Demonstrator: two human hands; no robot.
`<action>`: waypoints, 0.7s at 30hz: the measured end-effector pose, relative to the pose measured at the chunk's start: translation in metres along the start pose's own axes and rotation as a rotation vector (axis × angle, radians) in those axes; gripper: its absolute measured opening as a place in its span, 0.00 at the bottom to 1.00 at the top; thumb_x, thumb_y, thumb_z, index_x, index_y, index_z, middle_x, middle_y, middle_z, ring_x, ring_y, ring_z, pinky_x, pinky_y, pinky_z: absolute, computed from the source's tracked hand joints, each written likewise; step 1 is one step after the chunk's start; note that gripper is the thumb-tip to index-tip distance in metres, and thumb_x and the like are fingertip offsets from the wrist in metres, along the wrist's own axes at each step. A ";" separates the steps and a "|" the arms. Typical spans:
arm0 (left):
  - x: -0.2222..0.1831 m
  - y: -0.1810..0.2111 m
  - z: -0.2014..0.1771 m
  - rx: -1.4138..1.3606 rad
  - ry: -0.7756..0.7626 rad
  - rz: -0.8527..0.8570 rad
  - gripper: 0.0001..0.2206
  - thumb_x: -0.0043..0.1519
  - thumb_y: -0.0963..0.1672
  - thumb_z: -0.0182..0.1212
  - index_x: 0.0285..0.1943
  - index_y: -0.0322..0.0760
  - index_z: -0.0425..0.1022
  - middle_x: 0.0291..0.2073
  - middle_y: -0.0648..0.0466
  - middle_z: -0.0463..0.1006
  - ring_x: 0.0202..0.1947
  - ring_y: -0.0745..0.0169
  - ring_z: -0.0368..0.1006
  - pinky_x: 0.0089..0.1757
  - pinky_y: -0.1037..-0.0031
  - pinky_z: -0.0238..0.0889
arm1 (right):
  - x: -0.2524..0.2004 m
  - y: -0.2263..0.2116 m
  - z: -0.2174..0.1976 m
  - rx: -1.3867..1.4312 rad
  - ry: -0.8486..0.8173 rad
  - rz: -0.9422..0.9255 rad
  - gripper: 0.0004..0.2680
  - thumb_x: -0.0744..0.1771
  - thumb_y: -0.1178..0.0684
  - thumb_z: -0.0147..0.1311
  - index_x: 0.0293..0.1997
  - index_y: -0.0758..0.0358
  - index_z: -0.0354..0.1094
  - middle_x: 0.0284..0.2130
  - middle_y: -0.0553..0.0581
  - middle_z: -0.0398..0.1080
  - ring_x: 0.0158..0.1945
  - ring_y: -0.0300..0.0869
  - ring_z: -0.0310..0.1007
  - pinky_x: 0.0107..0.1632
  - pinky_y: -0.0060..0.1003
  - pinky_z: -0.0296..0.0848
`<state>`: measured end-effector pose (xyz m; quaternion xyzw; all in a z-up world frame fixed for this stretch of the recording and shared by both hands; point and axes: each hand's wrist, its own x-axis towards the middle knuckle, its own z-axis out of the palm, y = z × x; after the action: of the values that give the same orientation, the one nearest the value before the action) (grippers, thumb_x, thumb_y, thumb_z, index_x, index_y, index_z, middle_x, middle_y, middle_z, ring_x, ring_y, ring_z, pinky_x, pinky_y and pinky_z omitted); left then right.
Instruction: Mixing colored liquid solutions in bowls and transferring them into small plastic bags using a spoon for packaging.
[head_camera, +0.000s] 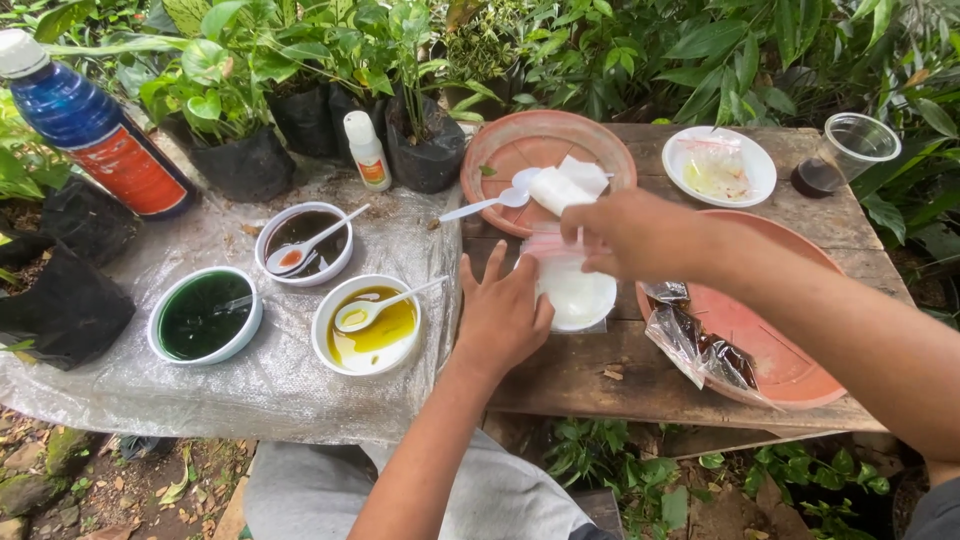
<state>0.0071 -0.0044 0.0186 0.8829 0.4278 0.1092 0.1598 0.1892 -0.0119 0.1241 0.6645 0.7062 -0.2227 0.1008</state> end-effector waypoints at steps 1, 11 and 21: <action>-0.002 -0.002 -0.001 -0.001 0.002 -0.001 0.12 0.60 0.46 0.50 0.52 0.45 0.69 0.49 0.48 0.79 0.72 0.46 0.59 0.65 0.34 0.39 | -0.009 -0.005 -0.015 -0.002 0.000 -0.001 0.09 0.67 0.53 0.59 0.53 0.49 0.72 0.40 0.56 0.79 0.48 0.48 0.80 0.53 0.43 0.76; -0.049 -0.023 -0.083 -0.760 0.493 0.224 0.15 0.57 0.50 0.68 0.48 0.43 0.76 0.49 0.54 0.78 0.56 0.58 0.70 0.56 0.65 0.62 | -0.025 -0.090 -0.086 0.048 0.024 -0.396 0.17 0.61 0.55 0.69 0.53 0.47 0.70 0.46 0.45 0.72 0.37 0.36 0.84 0.38 0.35 0.82; -0.114 -0.076 -0.129 -0.833 0.627 0.152 0.09 0.62 0.47 0.64 0.35 0.39 0.76 0.31 0.58 0.80 0.36 0.69 0.75 0.41 0.77 0.67 | -0.004 -0.173 -0.077 0.130 0.007 -0.670 0.14 0.63 0.45 0.65 0.52 0.49 0.71 0.24 0.47 0.82 0.24 0.34 0.72 0.29 0.32 0.72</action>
<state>-0.1595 -0.0259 0.1034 0.6980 0.3101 0.5403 0.3532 0.0310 0.0158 0.2248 0.4011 0.8701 -0.2856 -0.0228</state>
